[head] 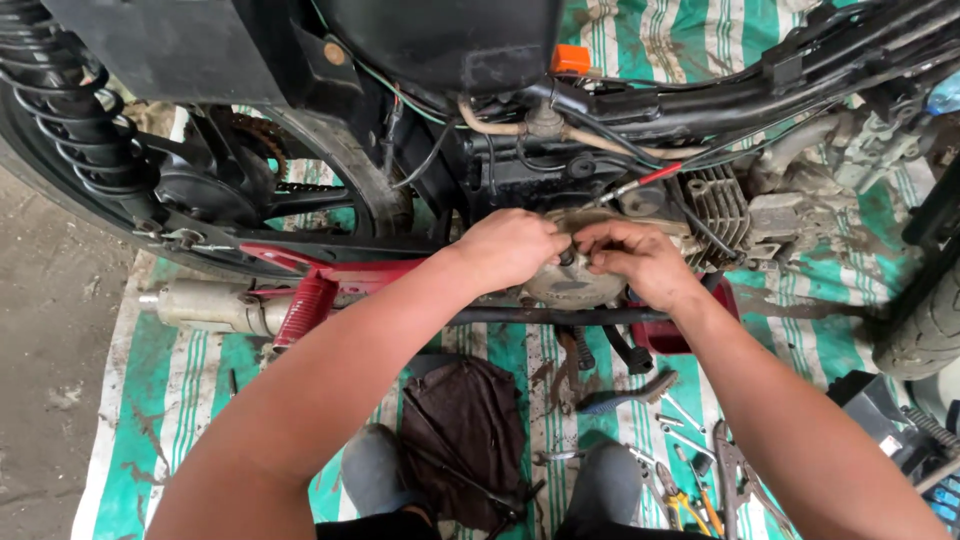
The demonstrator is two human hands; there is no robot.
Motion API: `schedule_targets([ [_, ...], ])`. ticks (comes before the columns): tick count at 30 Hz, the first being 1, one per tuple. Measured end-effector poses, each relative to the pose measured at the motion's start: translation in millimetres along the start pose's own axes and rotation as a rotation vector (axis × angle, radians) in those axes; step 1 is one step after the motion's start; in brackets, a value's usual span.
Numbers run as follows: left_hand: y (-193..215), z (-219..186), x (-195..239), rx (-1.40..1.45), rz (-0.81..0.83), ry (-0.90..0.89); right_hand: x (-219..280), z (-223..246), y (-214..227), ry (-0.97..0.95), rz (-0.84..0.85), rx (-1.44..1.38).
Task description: Repairing a motorcycle engine by adjusting wires and components
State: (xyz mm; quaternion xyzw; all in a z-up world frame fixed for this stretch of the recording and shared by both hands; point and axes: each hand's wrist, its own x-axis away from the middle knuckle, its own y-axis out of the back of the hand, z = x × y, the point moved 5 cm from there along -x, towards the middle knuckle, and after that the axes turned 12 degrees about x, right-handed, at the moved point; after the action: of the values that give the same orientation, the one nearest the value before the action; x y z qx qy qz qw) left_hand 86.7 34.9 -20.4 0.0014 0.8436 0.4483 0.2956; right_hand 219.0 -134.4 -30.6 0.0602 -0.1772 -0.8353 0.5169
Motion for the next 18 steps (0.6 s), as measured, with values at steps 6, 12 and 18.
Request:
schedule_targets([
  [6,-13.1,7.0,-0.9,-0.291,0.165,-0.090,-6.3,-18.9,-1.1,0.044,-0.022,-0.063],
  [12,-18.3,15.5,-0.2,-0.232,0.144,-0.062,-12.2,-32.1,-5.1,0.060,-0.059,-0.118],
  [18,-10.6,8.8,-4.9,-0.321,0.184,-0.189,-7.4,-18.2,-7.7,0.062,-0.073,-0.076],
])
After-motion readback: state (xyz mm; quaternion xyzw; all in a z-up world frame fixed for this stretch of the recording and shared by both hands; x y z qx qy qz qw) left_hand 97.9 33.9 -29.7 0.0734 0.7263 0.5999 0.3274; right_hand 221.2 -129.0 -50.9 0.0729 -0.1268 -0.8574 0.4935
